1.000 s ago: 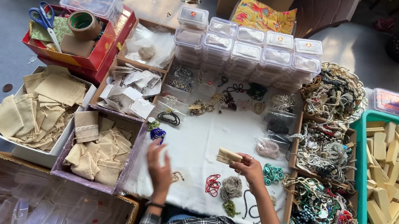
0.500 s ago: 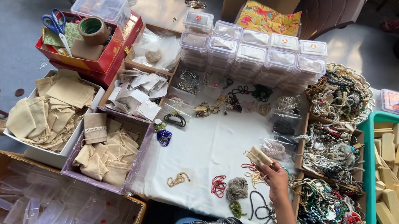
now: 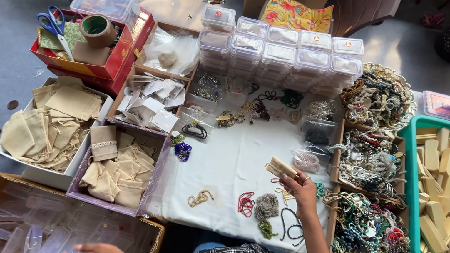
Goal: The person sorts through various jewelry items on a table, picking up necklaces and bracelets. They place selected items into small beige fabric pouches and clear plastic containers, organizing them among other supplies.
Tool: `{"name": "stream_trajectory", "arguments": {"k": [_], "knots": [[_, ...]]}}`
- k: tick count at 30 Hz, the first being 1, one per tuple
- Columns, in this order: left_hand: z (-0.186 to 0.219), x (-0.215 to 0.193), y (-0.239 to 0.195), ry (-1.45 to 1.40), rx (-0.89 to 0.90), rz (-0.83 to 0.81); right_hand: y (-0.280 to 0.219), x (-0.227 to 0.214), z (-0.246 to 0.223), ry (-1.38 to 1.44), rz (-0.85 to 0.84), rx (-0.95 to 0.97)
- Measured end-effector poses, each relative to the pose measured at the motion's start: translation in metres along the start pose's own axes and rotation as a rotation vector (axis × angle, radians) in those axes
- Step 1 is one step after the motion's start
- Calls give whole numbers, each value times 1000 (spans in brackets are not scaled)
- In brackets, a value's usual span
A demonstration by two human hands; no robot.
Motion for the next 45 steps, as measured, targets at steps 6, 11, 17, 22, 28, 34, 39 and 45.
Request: {"name": "stream_trajectory", "arguments": {"k": [6,11,17,22,28,34,39,45], "knots": [[180,80,-97,74,872,-373,-8,-15,6,-19,68,9],[292,152,-210,-62,1258,-934,-17,-25,13,22,111,18],[293,289,-311,310,1319,-1281,-31,-46,21,-13,203,24],[295,373,-372,504,1489,-1252,-42,-67,29,-37,274,39],[274,436,-429,628,1459,-1220,-72,-118,86,-91,361,135],[300,437,-417,530,1314,-1108,-61,-136,131,-96,365,286],[350,331,-381,373,785,-1500,-59,-97,97,-44,343,82],[303,226,-351,41,679,-1509,-41,-38,28,-54,206,65]]}}
Point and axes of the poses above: each hand's wrist, its own y-axis towards the middle knuckle, its own x-axis out of the palm, z = x × y, the point moved 4 cm from there along y, towards the middle knuckle, and after that the axes turned 11 degrees about -x, right-handed, at the moved point
